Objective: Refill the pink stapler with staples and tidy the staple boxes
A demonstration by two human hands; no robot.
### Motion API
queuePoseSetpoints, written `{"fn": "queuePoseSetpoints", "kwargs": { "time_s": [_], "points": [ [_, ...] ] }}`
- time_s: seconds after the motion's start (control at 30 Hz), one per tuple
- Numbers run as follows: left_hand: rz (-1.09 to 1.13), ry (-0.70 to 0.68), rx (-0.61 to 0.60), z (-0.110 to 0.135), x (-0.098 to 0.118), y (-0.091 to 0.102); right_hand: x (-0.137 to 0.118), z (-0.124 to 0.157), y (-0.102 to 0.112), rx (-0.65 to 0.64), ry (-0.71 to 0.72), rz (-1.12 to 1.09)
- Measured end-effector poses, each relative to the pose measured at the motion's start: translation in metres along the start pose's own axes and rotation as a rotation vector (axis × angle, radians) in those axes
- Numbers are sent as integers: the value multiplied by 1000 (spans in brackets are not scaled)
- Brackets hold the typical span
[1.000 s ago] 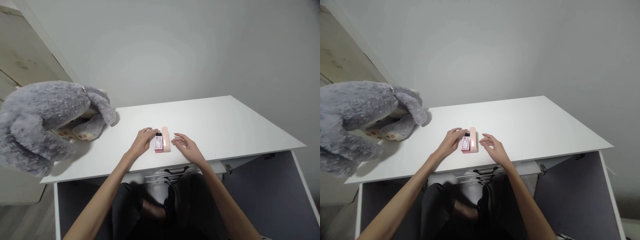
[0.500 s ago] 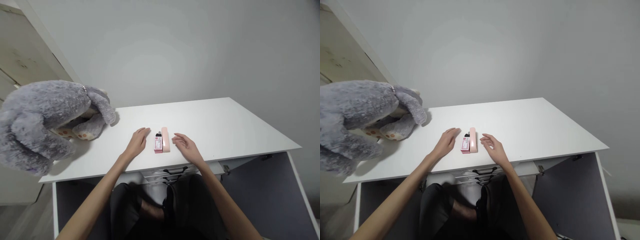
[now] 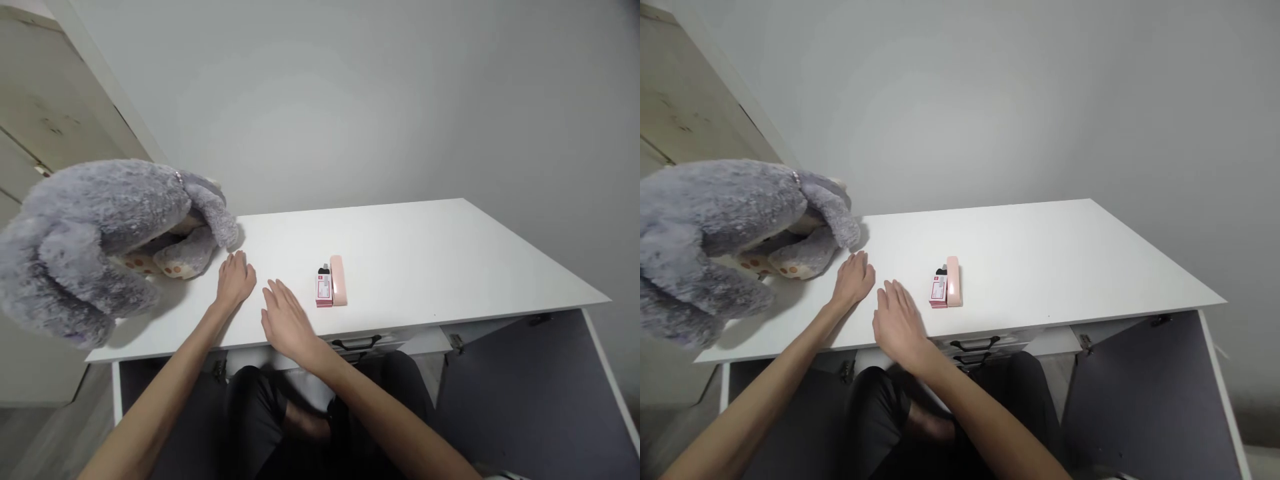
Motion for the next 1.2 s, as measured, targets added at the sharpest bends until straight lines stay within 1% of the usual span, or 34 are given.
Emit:
{"fn": "queuePoseSetpoints", "kwargs": {
  "time_s": [0.03,0.1,0.17,0.23,0.37,0.57,0.83,1.1,1.2],
  "points": [
    [1,8,3,1,0,1,5,-8,-12,-50,-24,38],
    [-4,11,1,3,2,0,16,-24,-29,-120,-78,85],
    [-22,12,-2,6,3,-2,26,-38,-38,-157,-118,110],
    [-37,13,-3,8,1,-5,36,-49,-40,-171,-173,129],
    [-24,7,5,10,-2,-9,52,-60,-39,-161,-254,144],
    [-10,-18,-4,16,0,-10,73,-61,-34,-142,-364,139],
    [-10,-25,16,21,2,-7,79,-56,-31,-124,-399,158],
    [-26,-40,28,20,4,-6,91,-46,-18,-115,-447,184],
    [-25,-36,15,20,4,-6,93,-44,-16,-112,-449,189]
  ]
}}
Point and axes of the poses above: each hand's wrist, its own z-axis away from the middle knuckle, its own y-axis out of the back of the hand, x = y × z, the point moved 8 cm from there along -z, towards the middle knuckle, and after that the axes turned 9 degrees about y, right-handed, at the moved point
